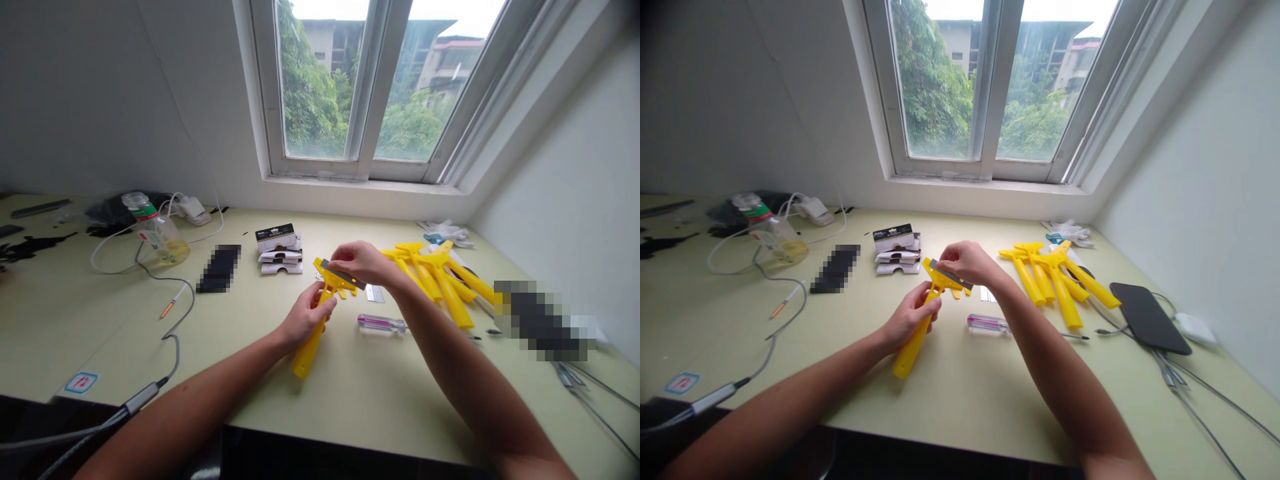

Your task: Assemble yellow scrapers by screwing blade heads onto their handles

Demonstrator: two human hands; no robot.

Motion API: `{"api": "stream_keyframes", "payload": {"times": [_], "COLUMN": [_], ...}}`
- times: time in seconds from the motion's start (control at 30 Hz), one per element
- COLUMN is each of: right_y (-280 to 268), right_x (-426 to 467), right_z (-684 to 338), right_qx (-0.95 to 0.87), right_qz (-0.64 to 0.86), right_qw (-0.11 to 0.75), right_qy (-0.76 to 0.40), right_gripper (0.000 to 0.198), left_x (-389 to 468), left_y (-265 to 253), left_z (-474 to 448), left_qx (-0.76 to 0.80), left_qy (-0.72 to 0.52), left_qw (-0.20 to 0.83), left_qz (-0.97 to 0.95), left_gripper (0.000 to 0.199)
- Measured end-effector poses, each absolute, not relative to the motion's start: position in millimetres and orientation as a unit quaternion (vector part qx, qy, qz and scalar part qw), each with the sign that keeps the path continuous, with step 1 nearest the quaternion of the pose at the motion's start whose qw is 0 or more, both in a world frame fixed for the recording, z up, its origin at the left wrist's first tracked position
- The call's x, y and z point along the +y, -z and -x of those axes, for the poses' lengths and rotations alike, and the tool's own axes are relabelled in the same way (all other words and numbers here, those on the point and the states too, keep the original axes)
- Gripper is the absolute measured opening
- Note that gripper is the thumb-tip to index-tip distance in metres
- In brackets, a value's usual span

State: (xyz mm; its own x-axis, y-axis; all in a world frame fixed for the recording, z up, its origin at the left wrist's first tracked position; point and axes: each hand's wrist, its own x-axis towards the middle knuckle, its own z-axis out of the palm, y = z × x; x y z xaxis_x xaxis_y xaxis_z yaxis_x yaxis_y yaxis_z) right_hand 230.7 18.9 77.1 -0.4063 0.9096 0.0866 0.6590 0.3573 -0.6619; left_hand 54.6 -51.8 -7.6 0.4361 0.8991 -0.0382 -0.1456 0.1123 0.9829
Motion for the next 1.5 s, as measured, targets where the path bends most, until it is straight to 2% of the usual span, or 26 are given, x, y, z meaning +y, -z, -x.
{"api": "stream_keyframes", "payload": {"times": [0.1,0.27,0.83,1.0,1.13,1.27,1.4,1.5], "right_y": [-81,-75,-75,-78,-80,-81,-79,-78], "right_x": [18,23,15,9,8,8,6,2], "right_z": [-236,-240,-230,-229,-231,-232,-230,-225], "right_qx": [-0.801,-0.767,-0.822,-0.823,-0.826,-0.823,-0.819,-0.821], "right_qz": [0.462,0.439,0.425,0.414,0.407,0.399,0.391,0.391], "right_qw": [0.232,0.278,0.269,0.267,0.265,0.271,0.264,0.253], "right_qy": [-0.302,-0.376,-0.267,-0.282,-0.285,-0.302,-0.326,-0.332], "right_gripper": [0.017,0.025,0.022,0.022,0.024,0.025,0.025,0.023], "left_x": [-52,-54,-55,-56,-57,-57,-54,-52], "left_y": [7,7,2,-1,-5,-8,-9,-7], "left_z": [-54,-54,-52,-53,-52,-49,-47,-46], "left_qx": [0.351,0.337,0.324,0.279,0.266,0.262,0.260,0.259], "left_qy": [-0.398,-0.390,-0.415,-0.429,-0.407,-0.404,-0.406,-0.389], "left_qw": [0.660,0.675,0.656,0.675,0.693,0.704,0.723,0.749], "left_qz": [-0.531,-0.528,-0.541,-0.532,-0.531,-0.522,-0.495,-0.469], "left_gripper": [0.030,0.029,0.027,0.024,0.033,0.028,0.038,0.029]}}
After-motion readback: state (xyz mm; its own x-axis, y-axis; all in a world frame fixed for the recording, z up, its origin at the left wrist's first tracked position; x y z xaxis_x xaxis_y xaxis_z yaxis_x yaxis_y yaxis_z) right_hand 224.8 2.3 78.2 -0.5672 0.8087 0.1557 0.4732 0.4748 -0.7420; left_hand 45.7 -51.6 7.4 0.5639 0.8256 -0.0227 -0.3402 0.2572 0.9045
